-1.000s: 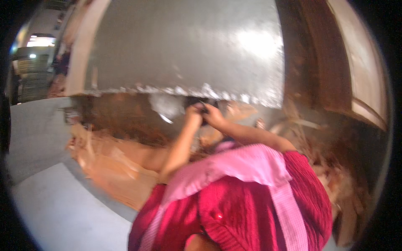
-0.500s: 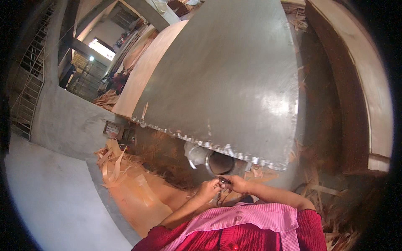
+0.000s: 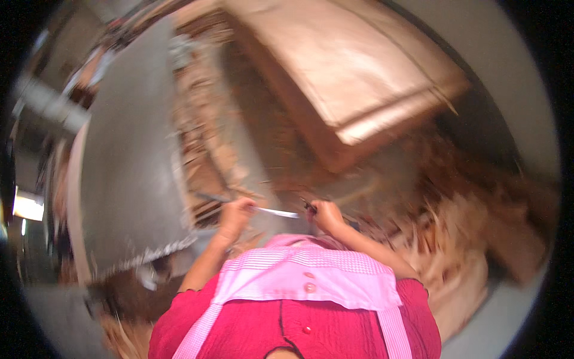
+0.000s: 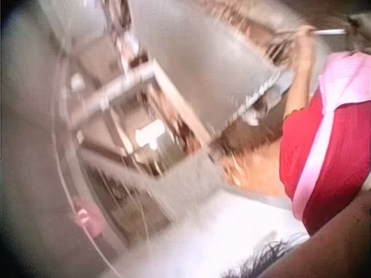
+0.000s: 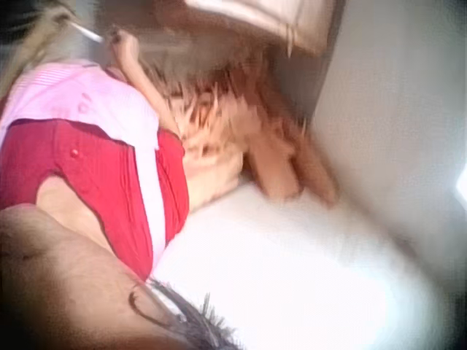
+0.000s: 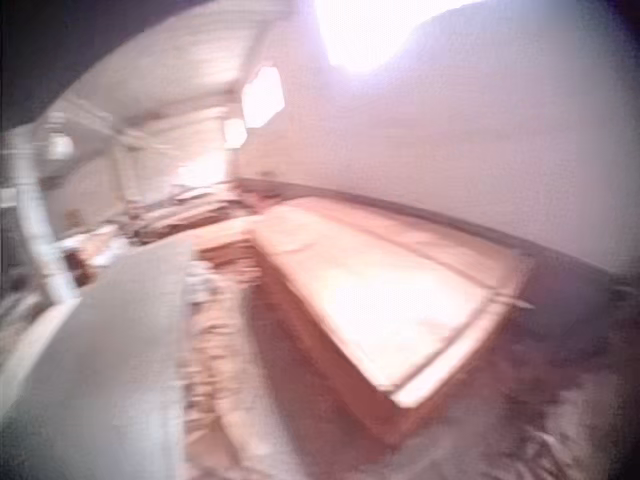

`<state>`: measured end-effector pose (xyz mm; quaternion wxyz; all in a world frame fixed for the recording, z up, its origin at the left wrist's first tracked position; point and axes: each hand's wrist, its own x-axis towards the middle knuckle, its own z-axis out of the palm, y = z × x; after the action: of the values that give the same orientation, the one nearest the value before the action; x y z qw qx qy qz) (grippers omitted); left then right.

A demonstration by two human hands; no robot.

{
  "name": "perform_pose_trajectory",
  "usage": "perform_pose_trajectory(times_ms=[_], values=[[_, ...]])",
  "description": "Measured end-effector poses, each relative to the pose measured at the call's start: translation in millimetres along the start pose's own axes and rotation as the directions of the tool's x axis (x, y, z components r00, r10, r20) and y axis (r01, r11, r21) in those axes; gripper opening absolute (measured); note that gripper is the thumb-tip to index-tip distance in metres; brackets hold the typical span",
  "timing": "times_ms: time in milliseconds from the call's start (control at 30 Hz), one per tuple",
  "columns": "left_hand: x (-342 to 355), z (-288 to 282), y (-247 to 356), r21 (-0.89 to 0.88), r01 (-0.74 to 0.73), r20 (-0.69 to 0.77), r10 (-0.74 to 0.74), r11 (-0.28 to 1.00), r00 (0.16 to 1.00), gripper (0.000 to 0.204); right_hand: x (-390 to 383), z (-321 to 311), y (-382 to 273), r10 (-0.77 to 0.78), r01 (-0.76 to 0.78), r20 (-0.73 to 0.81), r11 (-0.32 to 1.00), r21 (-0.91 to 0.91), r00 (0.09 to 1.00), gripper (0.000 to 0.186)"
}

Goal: The person uses a utility knife to cut wood veneer sheets against a wooden guide, then stacks the cut pieces.

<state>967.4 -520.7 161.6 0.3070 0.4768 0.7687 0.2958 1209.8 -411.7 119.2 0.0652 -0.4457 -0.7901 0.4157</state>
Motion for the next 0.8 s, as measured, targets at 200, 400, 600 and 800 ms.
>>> perform_pose_trajectory(times_ms=[200, 400, 600, 800], values=[[93.6, 104.2, 102.5, -0.007, -0.47, 0.489, 0.412, 0.883, 0.768, 0.015, -37.1, -114.4, 94.0, 0.254, -0.238, -0.324, 0.967, 0.088, 0.911, 0.012], [173.4, 195.1, 199.6, -0.366, -0.099, 0.605, 0.317, 0.925, 0.73, 0.014, -6.9, -189.0, 130.9, 0.522, -0.139, -0.16, 0.488, 0.862, 0.838, 0.009], [250.2, 244.2, 243.8, -0.395, -0.254, 0.521, 0.443, 0.883, 0.73, 0.01, 70.8, -289.3, 162.9, 0.341, -0.108, -0.133, 0.602, 0.791, 0.931, 0.023], [308.1, 280.5, 278.2, -0.599, -0.145, 0.192, 0.317, 0.788, 0.929, 0.01, 150.8, -310.5, 189.7, 0.416, -0.386, 0.115, 0.661, 0.643, 0.902, 0.011]])
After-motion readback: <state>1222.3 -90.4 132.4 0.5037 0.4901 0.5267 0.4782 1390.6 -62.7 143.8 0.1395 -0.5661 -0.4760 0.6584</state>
